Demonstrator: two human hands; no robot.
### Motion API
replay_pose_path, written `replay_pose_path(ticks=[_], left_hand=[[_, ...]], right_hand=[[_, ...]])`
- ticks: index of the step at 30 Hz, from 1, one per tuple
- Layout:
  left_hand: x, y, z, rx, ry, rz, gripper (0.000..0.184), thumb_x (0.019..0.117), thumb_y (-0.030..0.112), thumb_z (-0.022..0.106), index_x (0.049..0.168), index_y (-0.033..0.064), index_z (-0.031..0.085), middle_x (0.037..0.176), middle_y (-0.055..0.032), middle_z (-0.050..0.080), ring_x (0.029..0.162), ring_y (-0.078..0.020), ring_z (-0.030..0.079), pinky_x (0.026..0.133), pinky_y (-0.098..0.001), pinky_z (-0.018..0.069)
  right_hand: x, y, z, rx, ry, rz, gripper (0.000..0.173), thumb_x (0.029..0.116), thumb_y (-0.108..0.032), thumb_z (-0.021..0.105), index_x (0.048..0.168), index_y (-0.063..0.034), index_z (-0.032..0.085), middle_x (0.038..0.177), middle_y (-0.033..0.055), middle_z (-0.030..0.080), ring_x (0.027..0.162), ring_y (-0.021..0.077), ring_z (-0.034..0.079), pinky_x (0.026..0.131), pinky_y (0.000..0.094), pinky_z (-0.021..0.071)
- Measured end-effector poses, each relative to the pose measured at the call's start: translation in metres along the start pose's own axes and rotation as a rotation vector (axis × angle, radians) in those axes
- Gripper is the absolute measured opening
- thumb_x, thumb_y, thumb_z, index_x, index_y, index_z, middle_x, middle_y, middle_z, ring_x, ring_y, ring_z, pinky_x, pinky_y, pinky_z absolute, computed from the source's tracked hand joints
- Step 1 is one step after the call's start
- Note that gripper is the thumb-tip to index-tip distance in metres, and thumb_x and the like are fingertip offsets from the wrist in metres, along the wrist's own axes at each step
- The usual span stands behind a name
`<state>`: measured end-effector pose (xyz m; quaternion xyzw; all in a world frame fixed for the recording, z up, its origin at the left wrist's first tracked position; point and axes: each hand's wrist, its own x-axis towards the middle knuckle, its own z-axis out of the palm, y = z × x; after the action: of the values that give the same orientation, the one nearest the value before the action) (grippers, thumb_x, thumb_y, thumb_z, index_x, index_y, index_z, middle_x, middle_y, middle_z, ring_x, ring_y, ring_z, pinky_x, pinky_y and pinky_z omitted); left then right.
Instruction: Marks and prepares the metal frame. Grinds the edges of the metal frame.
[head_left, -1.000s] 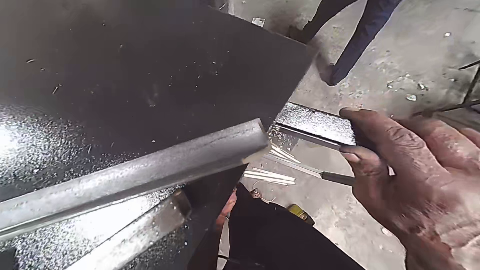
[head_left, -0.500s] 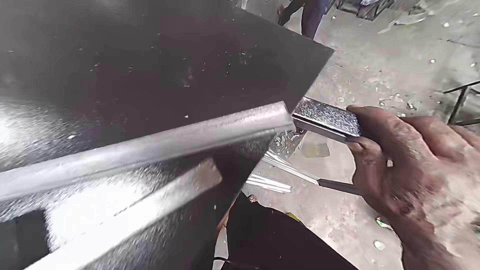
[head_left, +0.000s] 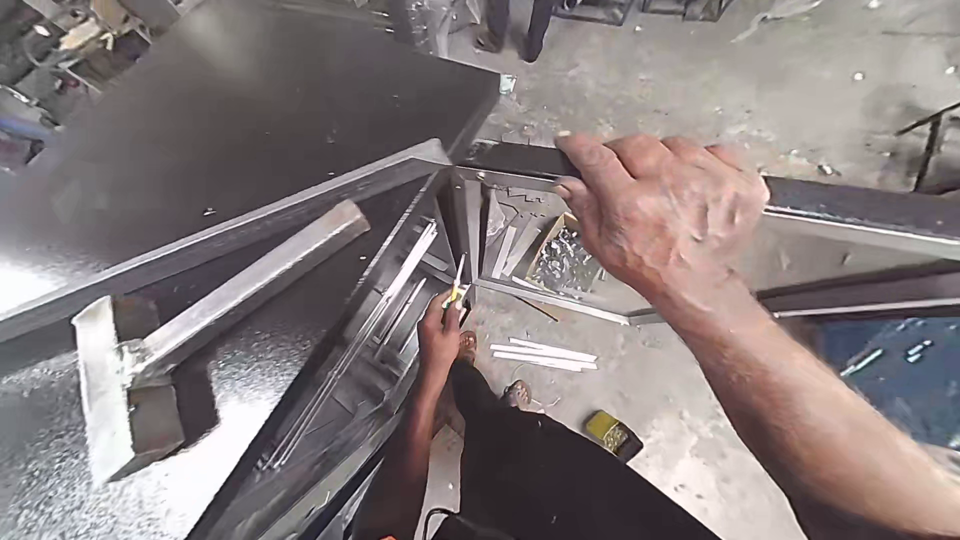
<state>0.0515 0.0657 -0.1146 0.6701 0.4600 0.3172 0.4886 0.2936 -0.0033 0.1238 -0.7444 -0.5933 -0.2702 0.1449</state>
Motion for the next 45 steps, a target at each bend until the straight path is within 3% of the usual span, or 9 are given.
replay_pose_path(ticks=[3,7,13,16,20,23,27,36,45], left_hand=[[-0.016,-0.003,0.007,-0.318,-0.011,-0.200,0.030,0.1099,0.018,0.040,0.117,-0.0036,0.061,0.065,-0.0029,0.054,0.047,-0.0113,0.050,0.043,-0.0262,0.0459],[-0.040,-0.014,0.006,-0.451,0.010,-0.366,0.025,0.1062,0.018,0.047,0.118,-0.0008,0.060,0.096,-0.0097,0.064,0.078,-0.0178,0.064,0.070,-0.0335,0.0580],[-0.049,-0.030,0.002,-0.158,-0.096,-0.349,0.023,0.1018,0.011,0.060,0.114,-0.0074,0.065,0.098,-0.0162,0.071,0.085,-0.0236,0.071,0.077,-0.0389,0.0618],[-0.043,-0.037,0.007,-0.080,-0.241,-0.281,0.019,0.1005,0.009,0.061,0.110,-0.0067,0.066,0.095,-0.0138,0.072,0.085,-0.0197,0.071,0.077,-0.0367,0.0614],[-0.040,-0.043,0.031,-0.073,-0.499,-0.344,0.024,0.1037,0.011,0.057,0.116,-0.0089,0.062,0.101,-0.0197,0.072,0.087,-0.0273,0.073,0.081,-0.0456,0.0629],[-0.043,-0.052,0.053,0.081,-0.659,-0.303,0.020,0.1003,0.011,0.062,0.109,-0.0062,0.068,0.094,-0.0129,0.071,0.081,-0.0178,0.069,0.074,-0.0359,0.0610],[-0.020,-0.081,0.066,0.293,-0.721,-0.085,0.020,0.1020,0.010,0.060,0.100,-0.0070,0.072,0.083,-0.0115,0.075,0.068,-0.0158,0.072,0.065,-0.0328,0.0631],[0.104,-0.187,0.060,0.552,-0.268,0.171,0.036,0.0963,0.009,0.071,0.129,-0.0064,0.064,0.080,-0.0126,0.072,0.058,-0.0157,0.067,0.052,-0.0324,0.0588],[0.131,-0.199,0.077,0.766,-0.155,0.499,0.017,0.0870,0.013,0.082,0.091,-0.0009,0.075,0.062,-0.0021,0.065,0.049,-0.0069,0.057,0.051,-0.0262,0.0518]], right_hand=[[-0.005,0.005,0.010,-0.005,0.091,-0.032,0.044,0.1088,-0.045,0.043,0.144,-0.0243,0.060,0.109,0.0126,0.073,0.087,0.0349,0.067,0.071,0.0504,0.0466],[-0.014,0.005,0.010,0.032,0.123,-0.073,0.041,0.1082,-0.036,0.048,0.146,-0.0216,0.057,0.130,0.0107,0.069,0.108,0.0312,0.067,0.087,0.0466,0.0495],[-0.076,-0.009,0.024,0.538,0.306,-0.107,0.032,0.0997,-0.016,0.060,0.129,-0.0196,0.071,0.140,0.0090,0.065,0.141,0.0319,0.051,0.119,0.0516,0.0364],[-0.170,-0.046,0.073,0.809,0.187,0.199,0.023,0.1009,-0.020,0.059,0.116,-0.0197,0.076,0.126,0.0031,0.073,0.129,0.0229,0.062,0.111,0.0436,0.0502],[-0.283,-0.112,0.142,1.252,-0.497,0.837,0.073,0.1026,-0.059,0.048,0.161,-0.0176,0.036,0.150,0.0051,0.055,0.133,0.0178,0.057,0.108,0.0466,0.0498],[-0.325,-0.161,0.168,1.565,-0.452,1.051,0.063,0.1087,-0.050,0.041,0.163,-0.0182,0.030,0.143,0.0064,0.061,0.126,0.0149,0.062,0.110,0.0436,0.0494],[-0.351,-0.189,0.195,1.356,-0.376,1.287,0.047,0.1088,-0.041,0.044,0.149,-0.0182,0.050,0.095,0.0111,0.070,0.078,0.0257,0.068,0.074,0.0516,0.0567],[-0.417,-0.234,0.252,1.435,-0.471,1.354,0.040,0.1040,-0.045,0.051,0.134,-0.0195,0.059,0.086,0.0075,0.068,0.073,0.0266,0.068,0.067,0.0522,0.0562],[-0.447,-0.277,0.297,1.444,-0.387,1.394,0.042,0.1004,-0.052,0.048,0.127,-0.0221,0.062,0.074,0.0029,0.065,0.060,0.0238,0.065,0.054,0.0494,0.0526]])
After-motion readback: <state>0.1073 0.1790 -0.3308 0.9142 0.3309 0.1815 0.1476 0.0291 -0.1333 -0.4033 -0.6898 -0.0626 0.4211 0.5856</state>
